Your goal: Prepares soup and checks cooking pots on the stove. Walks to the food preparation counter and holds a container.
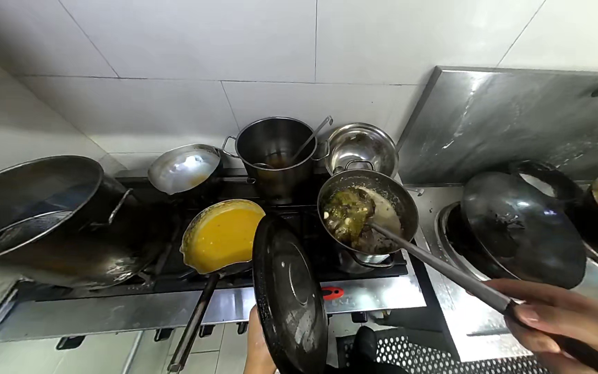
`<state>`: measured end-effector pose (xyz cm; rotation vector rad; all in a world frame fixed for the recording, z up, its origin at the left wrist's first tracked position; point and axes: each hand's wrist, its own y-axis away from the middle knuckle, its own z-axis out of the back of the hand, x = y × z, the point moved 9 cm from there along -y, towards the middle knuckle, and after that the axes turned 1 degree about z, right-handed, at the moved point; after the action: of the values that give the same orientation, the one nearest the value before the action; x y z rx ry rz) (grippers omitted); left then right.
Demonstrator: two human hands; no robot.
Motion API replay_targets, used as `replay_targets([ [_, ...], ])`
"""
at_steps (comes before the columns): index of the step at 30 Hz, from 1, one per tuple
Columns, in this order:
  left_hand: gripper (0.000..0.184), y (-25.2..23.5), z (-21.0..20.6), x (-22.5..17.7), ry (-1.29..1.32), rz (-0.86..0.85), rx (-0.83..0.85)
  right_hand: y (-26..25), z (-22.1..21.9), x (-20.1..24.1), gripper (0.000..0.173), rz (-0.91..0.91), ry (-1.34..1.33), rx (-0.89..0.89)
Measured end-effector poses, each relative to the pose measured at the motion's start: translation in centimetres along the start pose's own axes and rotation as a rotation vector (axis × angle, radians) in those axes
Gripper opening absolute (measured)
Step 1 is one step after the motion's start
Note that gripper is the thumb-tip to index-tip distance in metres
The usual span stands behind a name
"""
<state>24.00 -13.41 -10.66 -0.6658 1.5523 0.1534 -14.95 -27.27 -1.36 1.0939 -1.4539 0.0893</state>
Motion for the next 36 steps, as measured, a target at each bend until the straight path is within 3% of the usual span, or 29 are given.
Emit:
replay_targets([
  [6, 0.025, -0.5, -0.7, 0.8, 0.029, 0.021, 0.025, 2.4, 0.5, 2.1, 0.054, 0.038, 0.517, -0.199],
  [10, 0.025, 0.1, -1.2, 0.3, 0.001, 0.129, 0.005, 2.4, 0.6, 2.4, 0.061, -0.072, 0.861, -0.322],
  [15, 0.022, -0.5, -1.1, 1.1, 0.039, 0.043, 0.06, -0.4, 0.8, 2.0, 0.06, -0.198, 1.103, -0.363],
  [20, 0.023, -0.5, -1.3, -0.1, -0.006, 0.125, 0.017, -4.2, -2.4, 2.8, 0.053, -0.272, 0.88, -0.135],
  [24, 0.024, 0.0, -0.9, 0.2, -0.005, 0.138, -0.005, -5.5, -3.4, 2.5, 0.036, -0.283, 0.298, -0.051],
  [30, 0.026, 0.2, 0.2, 0.5, -0.023, 0.105, -0.028, -3.0, -2.4, -0.1, 0.04, -0.123, -0.292, 0.185],
  [33, 0.028, 0.7, 1.1, 0.5, -0.054, 0.104, -0.063, -1.7, -1.9, 0.3, 0.04, -0.042, -0.305, 0.171],
  [36, 0.021, -0.6, 1.2, 0.8, -0.1, 0.075, -0.049, -0.1, -0.9, 1.7, 0.037, -0.006, -0.075, -0.021],
])
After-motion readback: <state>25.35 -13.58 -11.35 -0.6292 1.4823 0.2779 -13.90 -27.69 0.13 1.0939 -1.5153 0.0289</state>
